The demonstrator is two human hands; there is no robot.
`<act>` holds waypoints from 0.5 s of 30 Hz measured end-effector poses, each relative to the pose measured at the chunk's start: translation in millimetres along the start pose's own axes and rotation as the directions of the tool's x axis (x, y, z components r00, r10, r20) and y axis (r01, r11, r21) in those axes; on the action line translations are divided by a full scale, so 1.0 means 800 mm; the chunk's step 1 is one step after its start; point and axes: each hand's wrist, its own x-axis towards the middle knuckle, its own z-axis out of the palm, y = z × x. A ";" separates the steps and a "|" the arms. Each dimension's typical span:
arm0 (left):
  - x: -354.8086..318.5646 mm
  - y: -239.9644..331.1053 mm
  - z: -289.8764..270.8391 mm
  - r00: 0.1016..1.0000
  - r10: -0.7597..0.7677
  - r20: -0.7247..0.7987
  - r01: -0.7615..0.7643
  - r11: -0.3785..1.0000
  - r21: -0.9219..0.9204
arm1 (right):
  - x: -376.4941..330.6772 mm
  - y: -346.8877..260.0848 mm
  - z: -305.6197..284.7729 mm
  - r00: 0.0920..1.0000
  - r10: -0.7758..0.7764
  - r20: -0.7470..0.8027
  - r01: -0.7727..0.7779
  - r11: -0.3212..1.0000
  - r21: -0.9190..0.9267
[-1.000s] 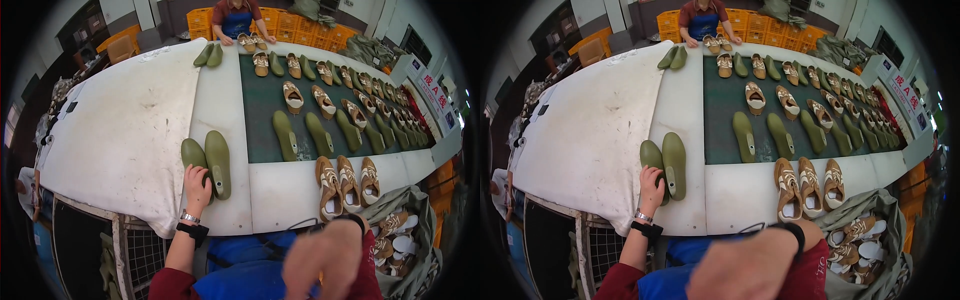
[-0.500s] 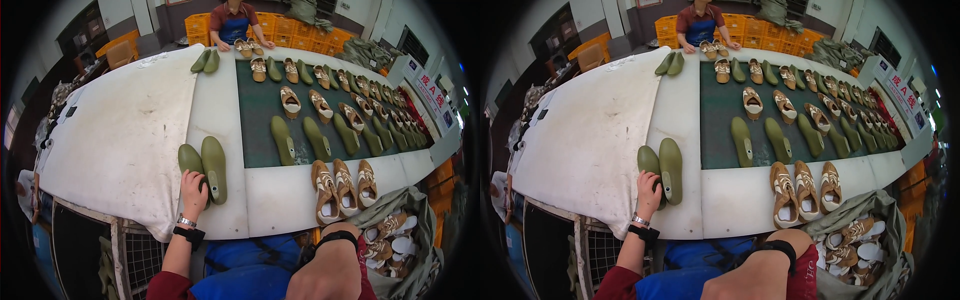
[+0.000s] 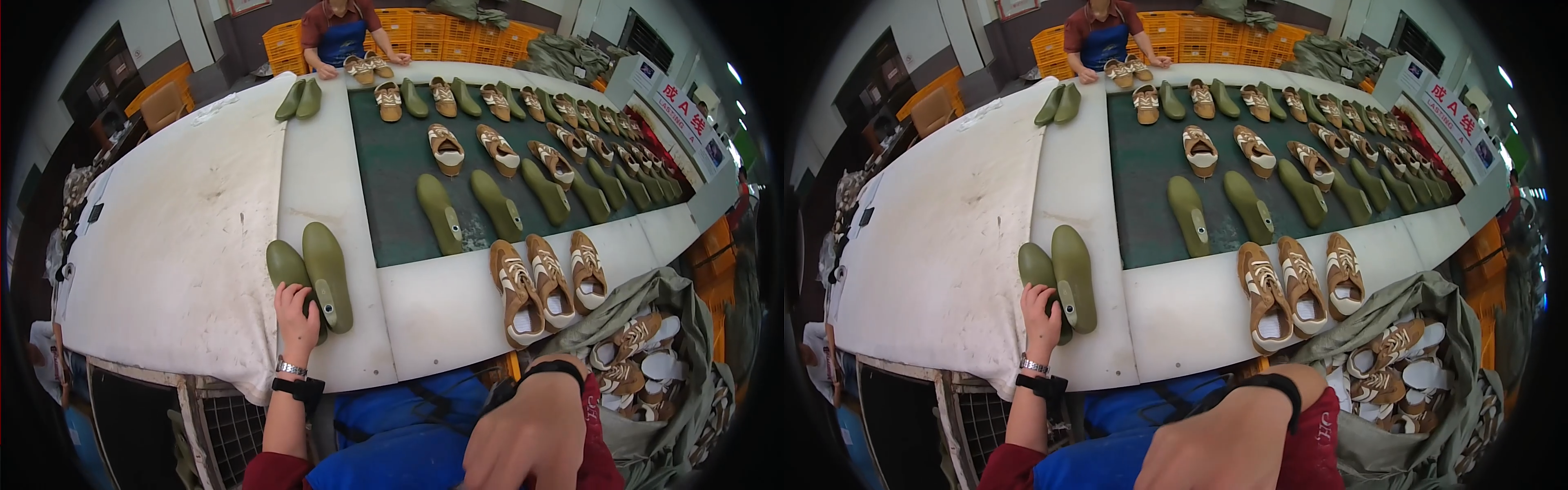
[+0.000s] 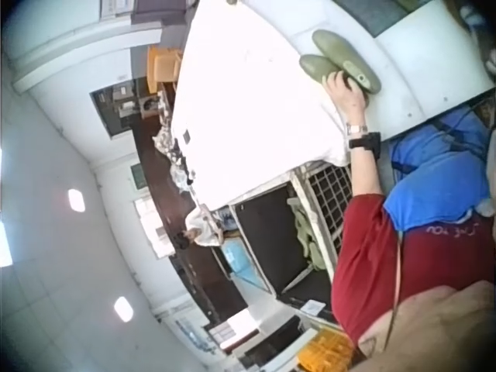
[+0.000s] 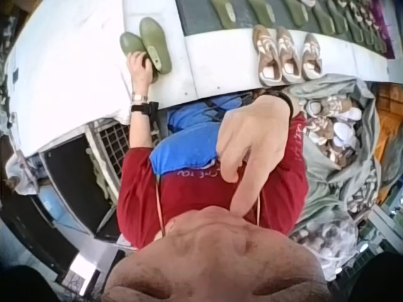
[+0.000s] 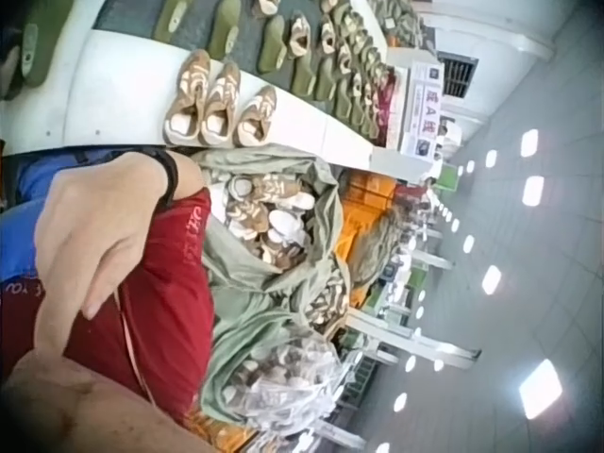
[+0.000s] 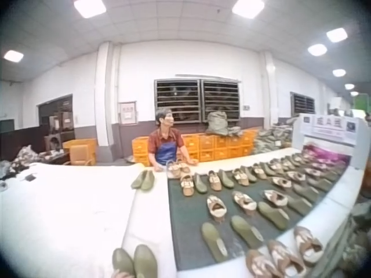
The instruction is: Sorting shoe components and finished shoes into bags and bins on an assembly line.
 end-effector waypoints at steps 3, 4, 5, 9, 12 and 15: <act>-0.001 0.000 0.002 1.000 -0.008 0.020 0.008 1.000 -0.010 | -0.044 -0.025 0.001 0.881 0.291 -0.373 -0.415 0.854 -0.313; -0.003 -0.002 -0.001 0.999 -0.020 0.026 0.020 1.000 -0.011 | -0.068 -0.027 0.000 0.718 0.454 -0.528 -0.670 0.656 -0.348; -0.003 -0.002 -0.002 0.999 -0.014 0.033 0.014 1.000 -0.017 | -0.099 -0.028 0.001 0.495 0.540 -0.680 -0.864 0.390 -0.319; -0.004 -0.003 0.003 0.999 0.008 0.045 -0.007 1.000 -0.030 | -0.228 -0.033 0.047 -0.010 0.357 -0.934 -0.771 -0.598 -0.221; 0.001 -0.003 0.003 0.999 -0.005 0.047 0.005 1.000 -0.002 | -0.286 -0.024 0.078 -0.078 0.295 -0.952 -0.800 -0.588 -0.117; 0.002 -0.003 0.003 0.998 0.003 0.061 -0.003 1.000 -0.004 | -0.308 -0.002 0.081 -0.083 0.244 -0.966 -0.891 -0.452 -0.038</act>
